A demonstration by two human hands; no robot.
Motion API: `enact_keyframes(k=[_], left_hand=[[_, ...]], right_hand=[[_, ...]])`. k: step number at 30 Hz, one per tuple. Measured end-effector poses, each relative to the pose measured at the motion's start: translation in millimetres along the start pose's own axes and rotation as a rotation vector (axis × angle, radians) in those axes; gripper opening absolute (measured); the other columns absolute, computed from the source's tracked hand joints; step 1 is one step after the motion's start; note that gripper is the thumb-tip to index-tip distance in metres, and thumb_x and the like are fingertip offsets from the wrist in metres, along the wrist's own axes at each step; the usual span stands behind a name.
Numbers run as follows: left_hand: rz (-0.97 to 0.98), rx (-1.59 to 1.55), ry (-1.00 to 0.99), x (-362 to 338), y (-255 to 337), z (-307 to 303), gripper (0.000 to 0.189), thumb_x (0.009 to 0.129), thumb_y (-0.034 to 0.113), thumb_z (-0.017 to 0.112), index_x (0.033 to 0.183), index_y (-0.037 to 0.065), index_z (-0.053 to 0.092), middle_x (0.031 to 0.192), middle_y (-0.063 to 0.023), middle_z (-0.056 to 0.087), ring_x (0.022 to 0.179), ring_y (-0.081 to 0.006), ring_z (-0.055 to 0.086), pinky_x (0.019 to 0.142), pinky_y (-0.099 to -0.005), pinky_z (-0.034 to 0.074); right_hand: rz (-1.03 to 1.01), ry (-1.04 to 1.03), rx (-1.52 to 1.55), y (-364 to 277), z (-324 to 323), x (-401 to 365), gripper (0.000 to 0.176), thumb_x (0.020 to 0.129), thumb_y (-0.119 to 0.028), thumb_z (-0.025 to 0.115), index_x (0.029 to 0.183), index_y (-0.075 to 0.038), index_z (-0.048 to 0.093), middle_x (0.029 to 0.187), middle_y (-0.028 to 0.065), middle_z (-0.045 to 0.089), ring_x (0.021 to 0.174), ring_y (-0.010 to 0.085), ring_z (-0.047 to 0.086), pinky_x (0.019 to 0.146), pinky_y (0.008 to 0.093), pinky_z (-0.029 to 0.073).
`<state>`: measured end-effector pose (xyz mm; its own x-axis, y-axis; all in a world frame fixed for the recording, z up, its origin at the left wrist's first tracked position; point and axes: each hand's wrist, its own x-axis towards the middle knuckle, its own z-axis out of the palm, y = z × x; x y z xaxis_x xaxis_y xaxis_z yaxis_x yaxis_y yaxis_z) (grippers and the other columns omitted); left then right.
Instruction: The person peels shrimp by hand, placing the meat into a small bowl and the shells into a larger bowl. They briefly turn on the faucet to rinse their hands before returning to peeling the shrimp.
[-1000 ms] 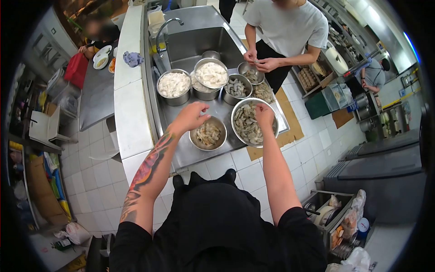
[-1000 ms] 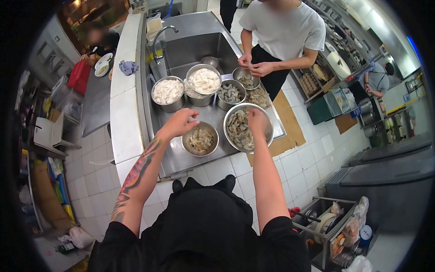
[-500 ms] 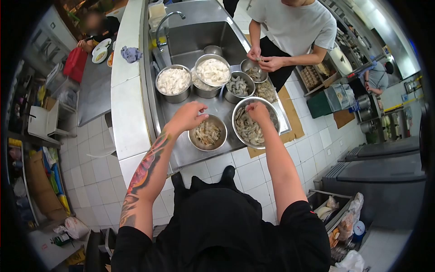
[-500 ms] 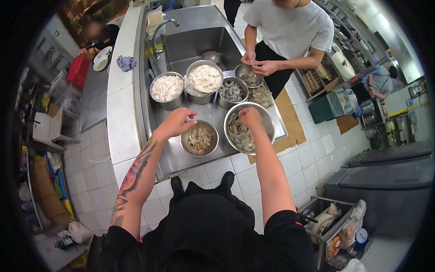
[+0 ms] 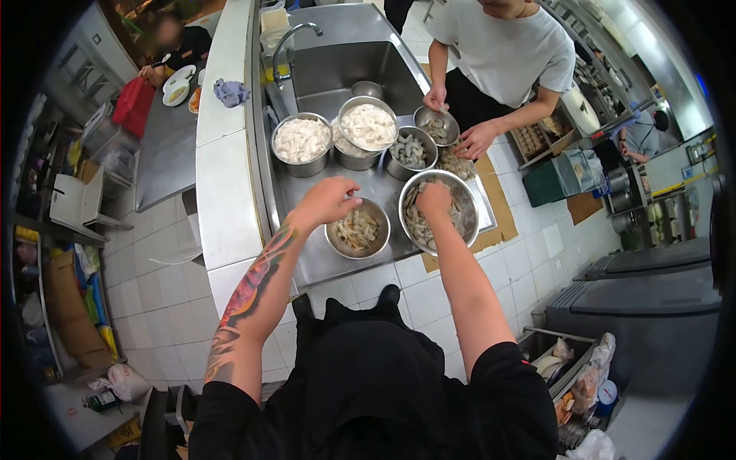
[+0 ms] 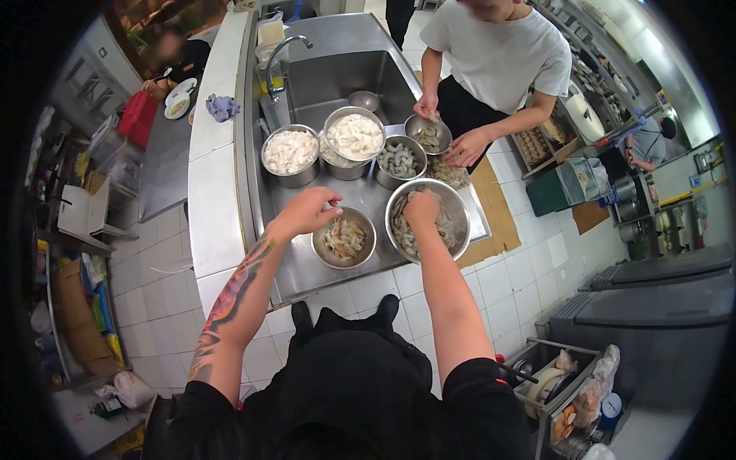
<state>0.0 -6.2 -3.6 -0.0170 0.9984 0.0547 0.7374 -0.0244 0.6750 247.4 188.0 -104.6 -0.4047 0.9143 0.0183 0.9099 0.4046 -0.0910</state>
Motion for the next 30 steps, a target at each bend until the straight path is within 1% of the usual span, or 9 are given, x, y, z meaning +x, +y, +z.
enact_keyframes(k=[5,8,10,11,13,16,18,20,30], left_hand=[[0.010,-0.008,0.005,-1,2,-1,0.034,0.088,0.026,0.071,0.114,0.004,0.069,0.102,-0.0136,0.071,0.087,-0.0318,0.067,0.078,-0.0403,0.053],[0.042,0.012,0.003,1,-2,2,0.034,0.088,0.026,0.070,0.114,0.003,0.068,0.101,-0.0143,0.070,0.088,-0.0317,0.067,0.079,-0.0406,0.052],[0.048,0.014,-0.010,1,3,-1,0.034,0.089,0.025,0.070,0.114,0.003,0.068,0.102,-0.0147,0.070,0.088,-0.0314,0.067,0.079,-0.0404,0.053],[0.047,0.011,-0.026,1,6,0,0.035,0.089,0.025,0.070,0.115,0.002,0.068,0.103,-0.0152,0.070,0.089,-0.0311,0.067,0.078,-0.0402,0.053],[0.081,-0.019,-0.012,1,10,4,0.033,0.089,0.023,0.070,0.116,0.003,0.068,0.104,-0.0154,0.070,0.090,-0.0304,0.068,0.079,-0.0397,0.053],[0.172,-0.105,0.038,0,25,5,0.030,0.090,0.016,0.068,0.117,0.004,0.068,0.105,-0.0152,0.069,0.092,-0.0292,0.069,0.082,-0.0386,0.055],[0.237,-0.157,0.070,1,32,6,0.028,0.090,0.012,0.068,0.117,0.004,0.069,0.106,-0.0149,0.069,0.093,-0.0286,0.069,0.083,-0.0380,0.056],[0.157,-0.310,0.014,2,32,10,0.024,0.089,0.006,0.068,0.113,0.004,0.070,0.105,-0.0147,0.069,0.093,-0.0276,0.069,0.085,-0.0364,0.057],[0.127,-0.375,0.063,0,27,12,0.019,0.086,0.002,0.069,0.105,0.001,0.070,0.095,-0.0110,0.069,0.084,-0.0181,0.067,0.080,-0.0330,0.055]], right_hand=[[-0.062,0.029,0.017,16,4,-1,0.025,0.080,-0.026,0.071,0.093,-0.006,0.077,0.103,0.0172,0.069,0.098,0.0344,0.067,0.086,0.0442,0.055],[-0.012,0.055,0.302,36,11,-1,0.032,0.078,-0.032,0.073,0.094,-0.004,0.076,0.096,0.0168,0.072,0.090,0.0325,0.069,0.080,0.0430,0.055],[0.071,-0.041,0.728,45,6,-7,0.035,0.080,-0.034,0.075,0.095,-0.003,0.075,0.088,0.0116,0.074,0.080,0.0226,0.070,0.071,0.0373,0.054],[0.073,-0.035,0.728,47,7,-13,0.035,0.080,-0.034,0.075,0.095,-0.003,0.075,0.088,0.0116,0.074,0.080,0.0226,0.070,0.071,0.0373,0.054],[0.006,-0.177,1.084,28,-11,-36,0.030,0.086,-0.030,0.075,0.094,-0.001,0.073,0.085,0.0045,0.072,0.074,0.0118,0.064,0.067,0.0287,0.050],[-0.048,-0.283,1.387,-22,-40,-74,0.022,0.092,-0.021,0.071,0.096,0.000,0.072,0.082,-0.0009,0.069,0.073,0.0065,0.059,0.066,0.0236,0.047],[-0.086,-0.276,1.409,-47,-42,-86,0.020,0.093,-0.020,0.070,0.096,0.000,0.072,0.082,-0.0017,0.069,0.072,0.0061,0.058,0.066,0.0228,0.046],[-0.124,-0.267,1.426,-65,-40,-93,0.019,0.094,-0.019,0.069,0.097,0.000,0.072,0.081,-0.0025,0.068,0.071,0.0057,0.057,0.066,0.0221,0.045],[-0.112,-0.259,1.549,-94,-57,-102,0.018,0.092,-0.018,0.069,0.094,0.000,0.072,0.078,-0.0042,0.065,0.069,0.0026,0.053,0.061,0.0207,0.041]])
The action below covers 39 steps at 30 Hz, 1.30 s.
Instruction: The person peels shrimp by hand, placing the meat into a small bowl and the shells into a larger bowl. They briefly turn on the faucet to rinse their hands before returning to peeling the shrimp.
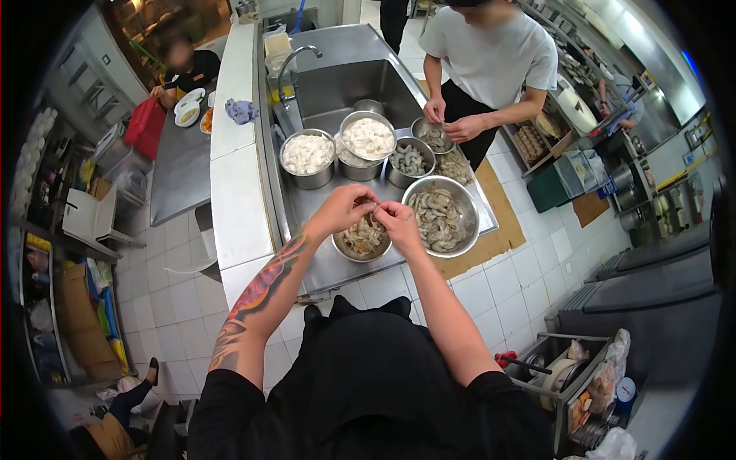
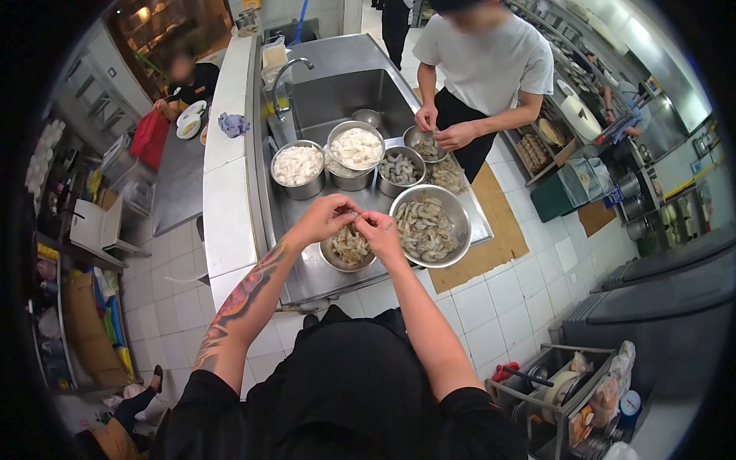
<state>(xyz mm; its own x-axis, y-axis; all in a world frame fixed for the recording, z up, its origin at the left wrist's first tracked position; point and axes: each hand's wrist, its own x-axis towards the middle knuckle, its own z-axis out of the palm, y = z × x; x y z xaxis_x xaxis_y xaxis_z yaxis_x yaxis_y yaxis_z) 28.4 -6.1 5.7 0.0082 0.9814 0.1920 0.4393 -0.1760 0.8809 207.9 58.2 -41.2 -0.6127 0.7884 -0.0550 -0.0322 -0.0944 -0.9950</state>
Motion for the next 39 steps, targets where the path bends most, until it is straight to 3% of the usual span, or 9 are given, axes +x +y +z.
enact_keyframes(k=[9,12,15,17,20,23,33,35,39], left_hand=[[-0.127,0.105,0.161,-2,4,5,0.019,0.085,0.007,0.071,0.103,0.000,0.071,0.082,-0.0097,0.070,0.073,-0.0156,0.064,0.071,-0.0318,0.053],[-0.082,0.248,0.237,-1,-15,2,0.017,0.083,0.005,0.070,0.099,0.000,0.071,0.091,-0.0165,0.071,0.079,-0.0243,0.069,0.073,-0.0360,0.053],[-0.155,0.205,0.223,-3,-22,-4,0.019,0.082,0.005,0.069,0.100,0.000,0.072,0.091,-0.0164,0.071,0.080,-0.0254,0.069,0.077,-0.0373,0.053],[-0.295,0.220,0.085,-5,-19,-9,0.024,0.082,0.005,0.068,0.105,0.002,0.072,0.090,-0.0154,0.071,0.081,-0.0260,0.069,0.079,-0.0371,0.054],[-0.207,0.208,0.137,-9,-41,-1,0.023,0.087,0.004,0.069,0.110,0.000,0.070,0.088,-0.0117,0.072,0.079,-0.0173,0.070,0.073,-0.0320,0.057],[-0.285,0.080,0.121,-5,-35,1,0.023,0.087,0.008,0.071,0.107,-0.005,0.068,0.086,-0.0109,0.072,0.079,-0.0154,0.070,0.072,-0.0293,0.058],[-0.313,0.053,0.197,-7,-7,2,0.026,0.085,0.015,0.076,0.099,-0.005,0.068,0.085,-0.0106,0.073,0.075,-0.0122,0.070,0.069,-0.0274,0.057],[-0.336,-0.059,0.186,-6,-3,2,0.025,0.086,0.013,0.076,0.100,-0.006,0.068,0.084,-0.0102,0.073,0.074,-0.0119,0.069,0.068,-0.0273,0.057],[-0.356,-0.293,0.146,-4,-7,-3,0.023,0.088,0.009,0.074,0.103,-0.007,0.066,0.085,-0.0101,0.073,0.074,-0.0120,0.069,0.067,-0.0259,0.057]], right_hand=[[-0.067,0.143,-0.052,3,13,-2,0.020,0.091,-0.016,0.070,0.093,0.003,0.074,0.072,-0.0039,0.064,0.064,0.0031,0.052,0.057,0.0221,0.041],[-0.016,0.126,-0.044,2,11,-7,0.020,0.090,-0.017,0.071,0.094,0.003,0.074,0.072,-0.0040,0.064,0.066,0.0029,0.053,0.059,0.0216,0.043],[-0.046,0.103,-0.260,16,3,-7,0.022,0.088,-0.017,0.072,0.099,0.003,0.074,0.073,0.0021,0.069,0.066,0.0101,0.061,0.063,0.0257,0.049],[-0.366,-0.005,-1.079,51,-11,-1,0.026,0.087,-0.016,0.072,0.106,0.001,0.073,0.078,0.0119,0.073,0.070,0.0234,0.070,0.069,0.0320,0.054],[-0.220,0.118,-0.654,32,1,5,0.029,0.087,-0.015,0.071,0.111,0.001,0.072,0.087,0.0194,0.073,0.078,0.0330,0.072,0.074,0.0366,0.056],[-0.230,0.101,-0.461,2,13,4,0.027,0.087,-0.014,0.069,0.110,0.001,0.071,0.089,0.0203,0.073,0.080,0.0318,0.073,0.074,0.0365,0.056],[-0.236,0.120,-0.571,-7,25,10,0.028,0.086,-0.014,0.068,0.110,0.000,0.071,0.088,0.0230,0.071,0.076,0.0320,0.073,0.069,0.0381,0.055],[-0.221,0.108,-0.534,1,19,15,0.026,0.090,-0.011,0.066,0.110,0.006,0.070,0.087,0.0159,0.076,0.078,0.0178,0.074,0.071,0.0307,0.058],[-0.107,0.046,-0.146,7,16,15,0.026,0.094,-0.009,0.062,0.113,0.008,0.068,0.089,0.0129,0.075,0.078,0.0162,0.073,0.071,0.0277,0.058]])
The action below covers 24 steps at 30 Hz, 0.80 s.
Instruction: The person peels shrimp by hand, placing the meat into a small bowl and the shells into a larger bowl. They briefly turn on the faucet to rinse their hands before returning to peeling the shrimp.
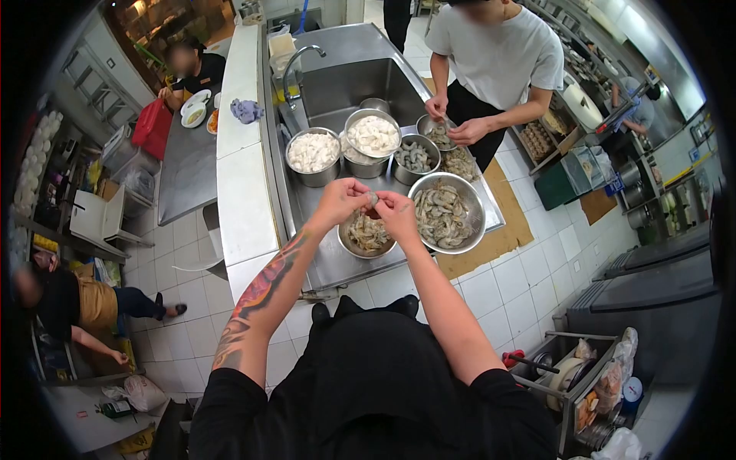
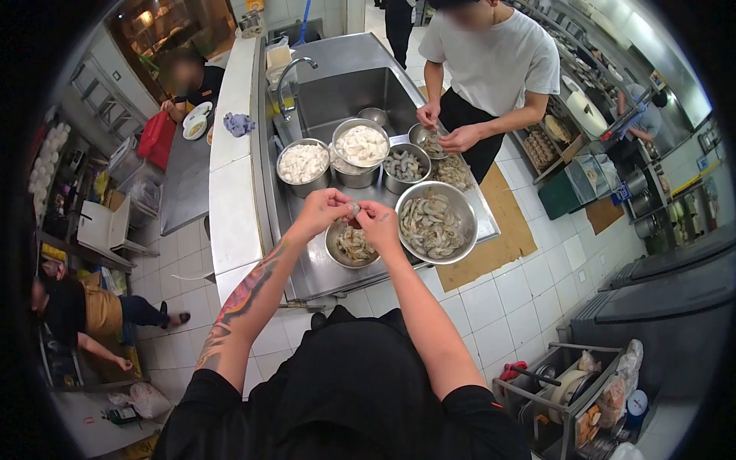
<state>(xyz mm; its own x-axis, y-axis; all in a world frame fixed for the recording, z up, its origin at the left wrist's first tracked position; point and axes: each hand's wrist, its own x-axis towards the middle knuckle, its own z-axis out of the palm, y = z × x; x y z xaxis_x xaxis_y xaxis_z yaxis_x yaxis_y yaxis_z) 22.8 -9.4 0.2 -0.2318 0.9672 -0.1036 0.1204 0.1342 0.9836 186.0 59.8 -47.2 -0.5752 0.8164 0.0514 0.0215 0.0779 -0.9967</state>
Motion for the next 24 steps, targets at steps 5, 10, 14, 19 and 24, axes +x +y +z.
enact_keyframes(k=[5,10,14,19,24], left_hand=[[0.040,-0.156,-0.010,2,2,-5,0.021,0.091,0.006,0.072,0.106,-0.007,0.066,0.090,-0.0098,0.073,0.077,-0.0110,0.069,0.068,-0.0237,0.057],[0.028,-0.038,0.010,-2,7,1,0.020,0.091,0.008,0.072,0.106,-0.006,0.069,0.089,-0.0089,0.073,0.076,-0.0103,0.069,0.068,-0.0238,0.058],[0.079,0.044,0.027,0,-1,2,0.020,0.092,0.009,0.072,0.105,-0.006,0.071,0.087,-0.0080,0.074,0.073,-0.0096,0.069,0.068,-0.0243,0.058],[0.106,-0.026,-0.030,1,-2,1,0.022,0.093,0.007,0.069,0.111,-0.006,0.069,0.094,-0.0093,0.073,0.079,-0.0102,0.069,0.070,-0.0246,0.059],[0.100,-0.072,-0.075,1,2,0,0.025,0.094,0.004,0.067,0.116,-0.006,0.067,0.100,-0.0109,0.073,0.084,-0.0114,0.069,0.073,-0.0251,0.059]], right_hand=[[0.099,0.046,0.368,-17,-3,-1,0.029,0.093,-0.009,0.062,0.116,0.009,0.066,0.091,0.0094,0.075,0.080,0.0144,0.073,0.070,0.0275,0.058],[-0.134,0.042,-0.223,-37,-6,-2,0.027,0.090,-0.011,0.066,0.111,0.006,0.069,0.086,0.0128,0.074,0.079,0.0152,0.072,0.070,0.0306,0.057],[-0.238,0.039,-0.473,-42,-2,0,0.024,0.086,-0.009,0.068,0.106,0.003,0.071,0.081,0.0162,0.071,0.076,0.0156,0.072,0.067,0.0329,0.056],[0.002,0.033,0.039,-9,-8,4,0.023,0.092,-0.009,0.063,0.109,0.005,0.069,0.085,0.0126,0.073,0.075,0.0153,0.072,0.066,0.0296,0.057],[0.120,0.011,0.372,-16,-14,0,0.022,0.098,-0.008,0.057,0.113,0.007,0.066,0.092,0.0100,0.073,0.077,0.0138,0.072,0.067,0.0255,0.059]])
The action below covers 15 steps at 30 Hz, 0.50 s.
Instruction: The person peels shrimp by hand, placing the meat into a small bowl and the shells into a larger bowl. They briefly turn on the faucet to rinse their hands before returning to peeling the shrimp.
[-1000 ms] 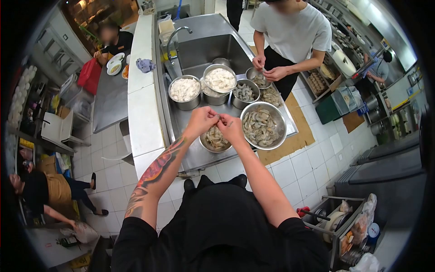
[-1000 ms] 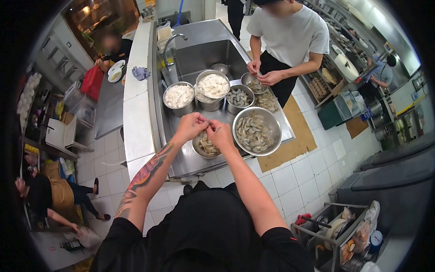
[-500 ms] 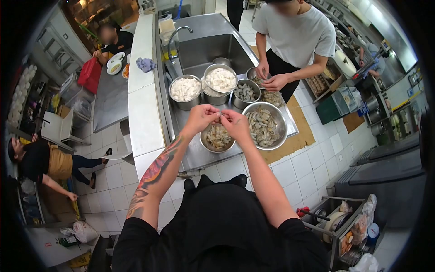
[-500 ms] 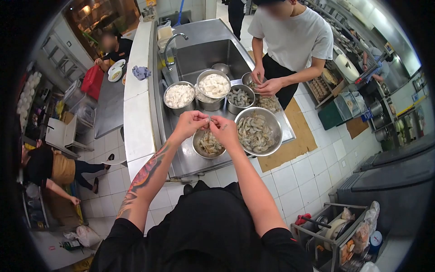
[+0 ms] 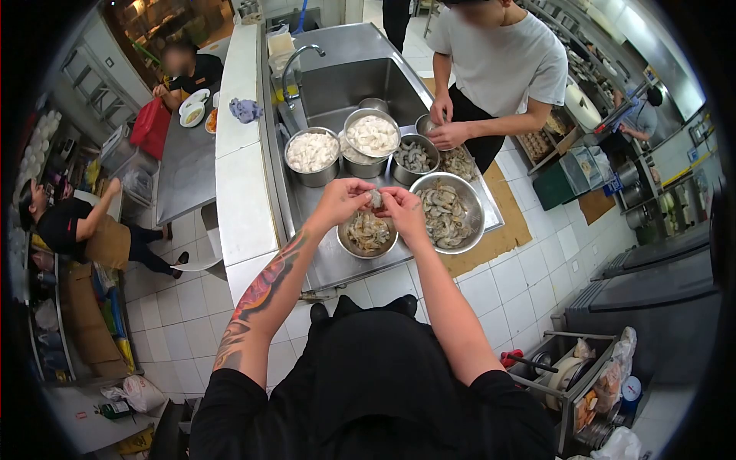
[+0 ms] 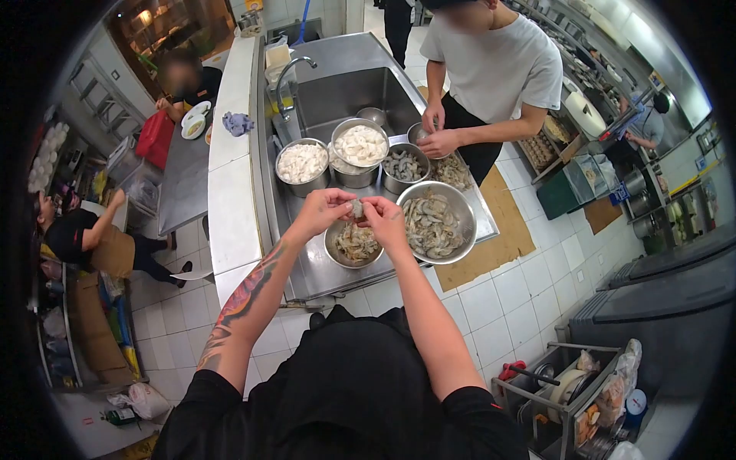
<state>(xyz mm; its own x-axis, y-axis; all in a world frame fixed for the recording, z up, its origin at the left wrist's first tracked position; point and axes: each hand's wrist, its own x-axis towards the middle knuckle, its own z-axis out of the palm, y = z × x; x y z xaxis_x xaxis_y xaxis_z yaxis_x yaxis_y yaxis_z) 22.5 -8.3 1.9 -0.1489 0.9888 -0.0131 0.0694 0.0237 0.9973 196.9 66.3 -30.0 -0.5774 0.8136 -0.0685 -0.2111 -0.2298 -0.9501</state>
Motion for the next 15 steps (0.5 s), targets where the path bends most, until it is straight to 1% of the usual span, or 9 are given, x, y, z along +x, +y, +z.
enact_keyframes(k=[2,3,5,6,8,11,12,14,15], left_hand=[[-0.052,0.031,0.042,-1,2,2,0.024,0.094,0.005,0.068,0.115,-0.006,0.068,0.096,-0.0097,0.073,0.082,-0.0116,0.070,0.072,-0.0249,0.059],[-0.053,0.030,0.039,-1,3,2,0.024,0.094,0.005,0.068,0.115,-0.006,0.068,0.096,-0.0097,0.073,0.082,-0.0116,0.070,0.072,-0.0249,0.059],[-0.070,0.039,0.041,-1,4,2,0.023,0.093,0.005,0.069,0.113,-0.006,0.069,0.093,-0.0090,0.073,0.080,-0.0109,0.070,0.071,-0.0244,0.059],[-0.070,0.039,0.041,-2,7,3,0.023,0.093,0.005,0.069,0.113,-0.006,0.069,0.093,-0.0090,0.073,0.080,-0.0109,0.070,0.071,-0.0244,0.059],[-0.033,0.128,0.054,-6,11,4,0.022,0.093,0.006,0.070,0.110,-0.006,0.070,0.092,-0.0084,0.073,0.078,-0.0098,0.069,0.070,-0.0239,0.058],[0.003,0.075,0.018,-9,14,5,0.021,0.092,0.006,0.070,0.109,-0.006,0.070,0.093,-0.0083,0.073,0.079,-0.0092,0.069,0.071,-0.0242,0.058],[0.004,0.074,0.020,-9,14,5,0.021,0.092,0.006,0.070,0.109,-0.006,0.070,0.093,-0.0083,0.073,0.079,-0.0092,0.069,0.071,-0.0242,0.058],[0.014,0.116,0.019,-9,15,5,0.021,0.092,0.005,0.070,0.109,-0.005,0.070,0.094,-0.0071,0.073,0.081,-0.0090,0.068,0.074,-0.0243,0.057],[0.015,0.115,0.022,-8,14,4,0.021,0.092,0.005,0.070,0.109,-0.005,0.070,0.094,-0.0071,0.073,0.081,-0.0090,0.068,0.074,-0.0243,0.057]], right_hand=[[-0.102,-0.007,-0.277,-2,2,-2,0.022,0.095,-0.009,0.062,0.110,0.005,0.067,0.091,0.0134,0.074,0.078,0.0187,0.073,0.067,0.0298,0.058],[-0.101,-0.004,-0.277,-9,5,-5,0.022,0.095,-0.009,0.062,0.110,0.005,0.067,0.091,0.0134,0.074,0.078,0.0187,0.073,0.067,0.0298,0.058],[-0.437,-0.036,-0.768,-23,10,-9,0.024,0.090,-0.010,0.066,0.110,0.003,0.068,0.091,0.0177,0.073,0.076,0.0252,0.073,0.068,0.0341,0.057],[-0.437,-0.035,-0.768,-28,12,-10,0.024,0.090,-0.010,0.066,0.110,0.003,0.068,0.091,0.0177,0.073,0.076,0.0252,0.073,0.068,0.0341,0.057],[-0.491,-0.089,-0.950,-32,13,-9,0.029,0.087,-0.010,0.067,0.114,0.000,0.069,0.093,0.0210,0.071,0.074,0.0315,0.071,0.068,0.0371,0.055],[-0.460,-0.007,-0.847,-21,10,-8,0.022,0.089,-0.007,0.063,0.106,0.004,0.069,0.087,0.0166,0.073,0.069,0.0253,0.070,0.065,0.0353,0.056],[-0.460,-0.010,-0.848,-11,7,-5,0.022,0.089,-0.007,0.063,0.106,0.004,0.069,0.087,0.0166,0.073,0.069,0.0253,0.070,0.065,0.0353,0.056],[-0.155,0.026,-0.319,6,2,2,0.018,0.093,-0.006,0.058,0.103,0.006,0.067,0.084,0.0107,0.071,0.066,0.0175,0.068,0.061,0.0311,0.057],[-0.156,0.023,-0.320,4,4,0,0.018,0.093,-0.006,0.058,0.103,0.006,0.067,0.084,0.0107,0.071,0.066,0.0175,0.068,0.061,0.0311,0.057]])
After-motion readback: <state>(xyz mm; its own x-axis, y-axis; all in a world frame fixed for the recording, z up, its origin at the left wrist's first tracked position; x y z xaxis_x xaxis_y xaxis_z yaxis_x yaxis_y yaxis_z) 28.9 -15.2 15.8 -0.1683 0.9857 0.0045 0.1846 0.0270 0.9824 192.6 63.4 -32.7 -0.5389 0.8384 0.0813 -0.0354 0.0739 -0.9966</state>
